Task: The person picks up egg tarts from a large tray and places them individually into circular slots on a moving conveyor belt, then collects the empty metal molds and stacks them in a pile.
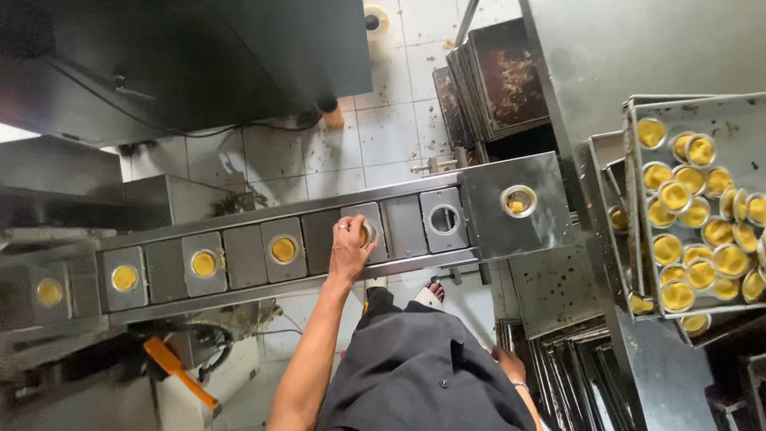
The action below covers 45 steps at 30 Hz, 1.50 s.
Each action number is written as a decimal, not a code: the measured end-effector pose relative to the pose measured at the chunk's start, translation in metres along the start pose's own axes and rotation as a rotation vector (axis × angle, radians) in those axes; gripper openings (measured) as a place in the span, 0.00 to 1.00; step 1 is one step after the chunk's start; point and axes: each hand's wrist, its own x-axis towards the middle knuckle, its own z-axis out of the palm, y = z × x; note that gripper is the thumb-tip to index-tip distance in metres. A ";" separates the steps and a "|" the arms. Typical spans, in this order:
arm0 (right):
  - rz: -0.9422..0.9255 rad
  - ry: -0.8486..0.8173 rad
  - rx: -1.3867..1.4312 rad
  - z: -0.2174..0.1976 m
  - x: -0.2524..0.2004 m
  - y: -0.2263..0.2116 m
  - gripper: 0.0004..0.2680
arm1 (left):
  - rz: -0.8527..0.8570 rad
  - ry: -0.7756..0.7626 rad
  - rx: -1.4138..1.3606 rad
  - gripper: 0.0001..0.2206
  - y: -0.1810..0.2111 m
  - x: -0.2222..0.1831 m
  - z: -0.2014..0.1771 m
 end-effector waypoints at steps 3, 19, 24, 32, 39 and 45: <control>0.241 0.046 0.250 0.002 -0.012 0.005 0.25 | 0.057 0.110 0.021 0.32 -0.005 -0.009 -0.001; 0.023 -0.006 -0.016 -0.003 -0.001 -0.016 0.19 | -0.419 0.204 -0.250 0.35 0.012 -0.012 -0.029; 0.136 0.038 0.176 -0.004 -0.009 -0.025 0.21 | -0.016 0.129 -0.142 0.37 0.035 0.007 0.012; 0.187 0.062 0.121 0.016 -0.009 0.000 0.20 | 0.031 0.304 -0.053 0.36 0.015 0.000 0.011; 0.018 0.149 0.299 0.022 -0.002 0.033 0.13 | -0.035 0.245 0.026 0.40 -0.021 -0.025 -0.013; 0.205 -0.004 0.070 0.005 0.003 0.006 0.33 | -0.016 0.262 0.140 0.35 -0.014 -0.023 -0.012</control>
